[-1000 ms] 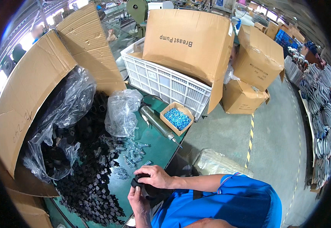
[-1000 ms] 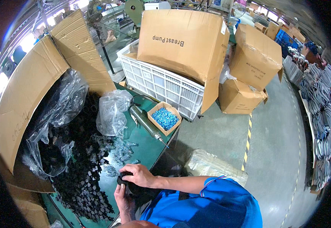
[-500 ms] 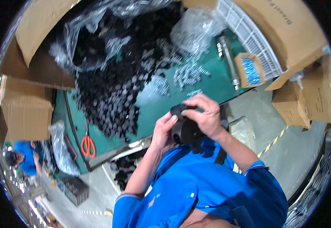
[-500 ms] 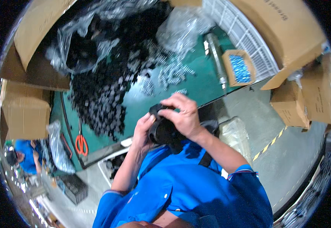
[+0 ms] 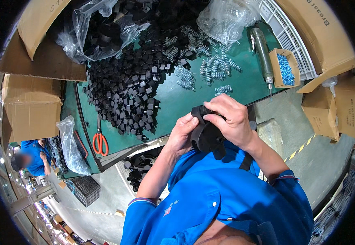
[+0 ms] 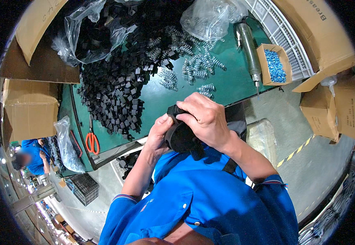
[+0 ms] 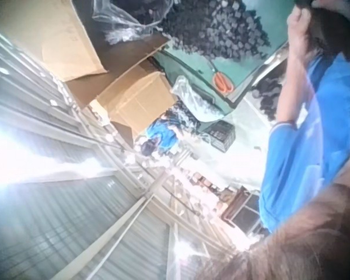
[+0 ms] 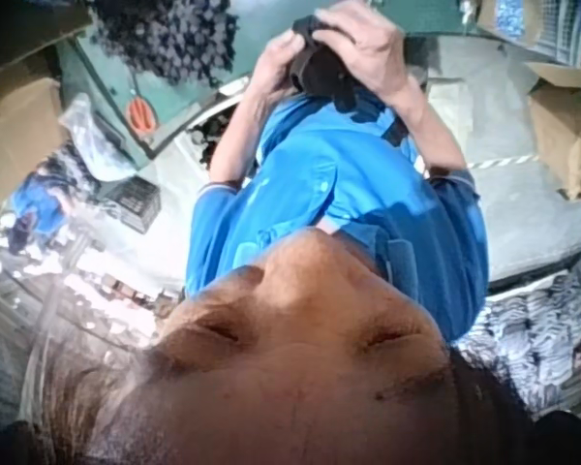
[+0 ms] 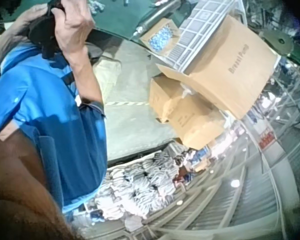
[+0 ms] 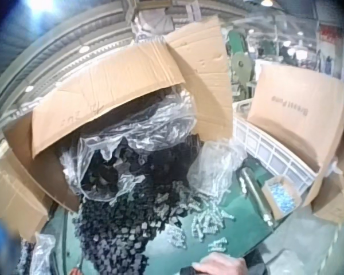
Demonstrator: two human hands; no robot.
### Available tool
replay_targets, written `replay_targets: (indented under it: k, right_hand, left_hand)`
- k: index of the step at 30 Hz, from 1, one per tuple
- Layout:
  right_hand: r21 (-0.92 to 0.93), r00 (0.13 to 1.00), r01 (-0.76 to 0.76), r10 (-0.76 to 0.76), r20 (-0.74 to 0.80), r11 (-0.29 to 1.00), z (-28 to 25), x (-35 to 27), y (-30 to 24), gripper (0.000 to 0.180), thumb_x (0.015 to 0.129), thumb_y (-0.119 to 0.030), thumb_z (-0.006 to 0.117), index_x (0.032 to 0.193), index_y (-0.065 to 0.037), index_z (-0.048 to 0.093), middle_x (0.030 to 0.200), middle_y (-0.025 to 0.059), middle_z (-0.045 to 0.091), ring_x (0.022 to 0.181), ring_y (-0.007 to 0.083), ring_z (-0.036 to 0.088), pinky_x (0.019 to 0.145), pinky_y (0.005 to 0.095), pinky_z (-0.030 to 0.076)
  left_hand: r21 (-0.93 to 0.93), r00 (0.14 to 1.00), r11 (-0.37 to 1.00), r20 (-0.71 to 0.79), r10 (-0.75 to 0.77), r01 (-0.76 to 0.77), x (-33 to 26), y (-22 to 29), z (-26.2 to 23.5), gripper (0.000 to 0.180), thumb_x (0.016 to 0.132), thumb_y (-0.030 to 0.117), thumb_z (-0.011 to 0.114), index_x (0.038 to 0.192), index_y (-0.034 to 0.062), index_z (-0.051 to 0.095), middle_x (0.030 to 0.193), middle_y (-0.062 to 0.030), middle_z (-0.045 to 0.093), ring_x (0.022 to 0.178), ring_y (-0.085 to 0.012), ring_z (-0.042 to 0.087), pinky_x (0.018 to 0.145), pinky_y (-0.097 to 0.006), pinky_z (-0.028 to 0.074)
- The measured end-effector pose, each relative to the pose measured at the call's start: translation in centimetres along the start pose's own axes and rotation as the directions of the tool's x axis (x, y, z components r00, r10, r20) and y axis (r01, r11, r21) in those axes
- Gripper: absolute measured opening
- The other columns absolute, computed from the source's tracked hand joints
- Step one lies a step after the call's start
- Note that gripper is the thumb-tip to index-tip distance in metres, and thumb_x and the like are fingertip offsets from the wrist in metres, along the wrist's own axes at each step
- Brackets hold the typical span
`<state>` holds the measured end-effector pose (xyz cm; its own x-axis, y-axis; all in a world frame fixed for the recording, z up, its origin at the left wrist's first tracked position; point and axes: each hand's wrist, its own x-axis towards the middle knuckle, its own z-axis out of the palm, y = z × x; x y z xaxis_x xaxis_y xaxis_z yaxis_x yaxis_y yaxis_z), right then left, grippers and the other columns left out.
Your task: The person repeatedly picks up small black plastic components and metal springs from a green workbench, inserts the springs into the components, and uses a green pneumatic tool to fasten them. The person handles the parts one at a time and places the finished assemblies on the table.
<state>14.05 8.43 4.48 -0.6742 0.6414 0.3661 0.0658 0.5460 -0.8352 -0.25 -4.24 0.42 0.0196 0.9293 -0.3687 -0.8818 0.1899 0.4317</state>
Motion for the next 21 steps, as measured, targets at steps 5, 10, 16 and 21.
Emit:
replay_targets:
  k: [5,10,16,21]
  right_hand:
    - [0.119,0.993,-0.111,0.106,0.041,0.987,0.3,-0.1,1.2,0.026,0.072,-0.003,0.078,0.097,-0.001,0.071,0.086,0.0105,0.066,0.076,0.0255,0.067,0.066,0.0343,0.052]
    - [0.065,0.992,-0.117,0.119,-0.031,0.991,2.6,-1.7,4.5,0.028,0.072,0.004,0.07,0.1,0.002,0.071,0.084,0.013,0.065,0.074,0.0243,0.064,0.066,0.0332,0.051]
    - [-0.283,0.994,-0.109,0.104,-0.033,0.953,4.4,-2.6,7.0,0.031,0.07,0.005,0.062,0.1,-0.002,0.07,0.083,0.0109,0.061,0.075,0.0284,0.064,0.064,0.0382,0.052]
    - [-0.349,0.999,-0.031,0.027,-0.018,0.937,4.4,-3.0,7.8,0.02,0.077,-0.001,0.066,0.097,-0.003,0.07,0.083,0.0077,0.06,0.077,0.0262,0.065,0.06,0.0374,0.052]
  left_hand:
    - [0.404,0.996,0.914,-0.063,0.062,-0.032,-0.3,2.9,0.7,0.037,0.095,0.02,0.066,0.127,0.001,0.062,0.121,-0.0073,0.064,0.104,-0.0156,0.061,0.093,-0.031,0.049]
    - [0.996,0.951,-0.073,0.064,0.303,-0.043,1.4,5.3,2.5,0.046,0.08,0.012,0.074,0.123,0.0013,0.063,0.092,-0.0071,0.059,0.092,-0.0214,0.06,0.094,-0.038,0.045]
    - [0.889,0.826,-0.453,0.306,0.474,-0.07,3.7,2.2,-0.5,0.05,0.073,0.011,0.076,0.121,0.003,0.064,0.109,-0.0133,0.062,0.106,-0.0333,0.057,0.103,-0.045,0.038]
    - [0.899,0.914,-0.434,0.22,0.342,-0.054,3.3,2.4,-0.5,0.047,0.079,0.019,0.073,0.122,0.0049,0.063,0.112,-0.0112,0.06,0.113,-0.0324,0.052,0.097,-0.045,0.038]
